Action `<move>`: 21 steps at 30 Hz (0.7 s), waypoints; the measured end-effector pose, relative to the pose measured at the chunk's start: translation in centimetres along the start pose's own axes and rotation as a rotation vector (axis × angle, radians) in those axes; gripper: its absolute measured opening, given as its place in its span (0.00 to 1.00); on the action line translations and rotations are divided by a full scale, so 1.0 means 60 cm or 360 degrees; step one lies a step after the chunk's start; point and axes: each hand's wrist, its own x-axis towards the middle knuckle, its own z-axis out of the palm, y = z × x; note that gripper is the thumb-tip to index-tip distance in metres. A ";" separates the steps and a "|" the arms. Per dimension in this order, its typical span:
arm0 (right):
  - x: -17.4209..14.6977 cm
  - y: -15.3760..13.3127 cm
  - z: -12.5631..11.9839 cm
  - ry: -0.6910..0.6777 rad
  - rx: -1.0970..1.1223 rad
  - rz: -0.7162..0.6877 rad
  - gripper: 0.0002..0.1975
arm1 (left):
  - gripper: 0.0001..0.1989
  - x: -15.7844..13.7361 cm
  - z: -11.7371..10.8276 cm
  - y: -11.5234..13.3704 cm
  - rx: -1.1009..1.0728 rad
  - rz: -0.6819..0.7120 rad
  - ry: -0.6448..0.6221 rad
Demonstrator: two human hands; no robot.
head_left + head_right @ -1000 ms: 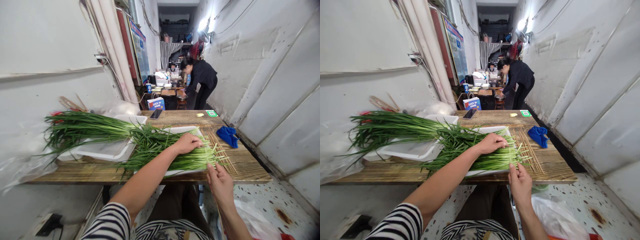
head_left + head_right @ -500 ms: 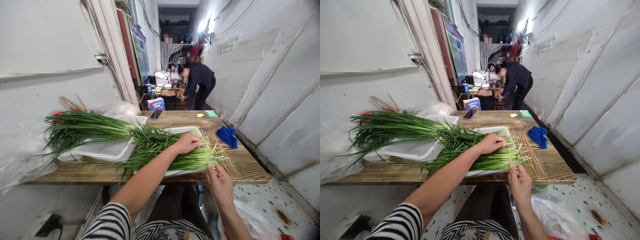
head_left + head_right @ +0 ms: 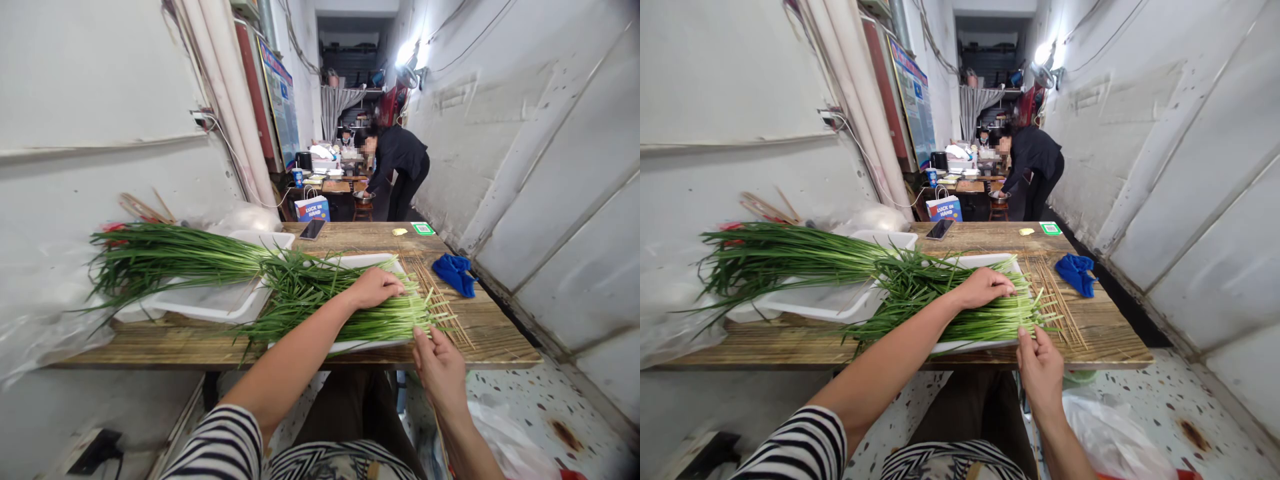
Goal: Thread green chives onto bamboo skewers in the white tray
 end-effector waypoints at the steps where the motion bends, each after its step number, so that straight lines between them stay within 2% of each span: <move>1: 0.000 -0.001 0.000 -0.0008 0.0010 0.0007 0.18 | 0.12 0.000 0.000 0.001 -0.0003 -0.0006 -0.0005; 8: 0.002 0.000 0.000 0.0012 -0.0022 0.0022 0.19 | 0.12 -0.001 0.003 0.001 -0.0086 -0.0072 0.0040; 14: 0.002 -0.003 0.001 -0.0024 0.0001 0.0009 0.19 | 0.10 -0.002 0.003 -0.002 -0.0143 -0.0042 0.0081; 21: 0.000 -0.004 0.001 -0.0023 -0.0028 -0.0003 0.19 | 0.10 -0.003 0.005 -0.002 -0.0025 -0.0034 0.0131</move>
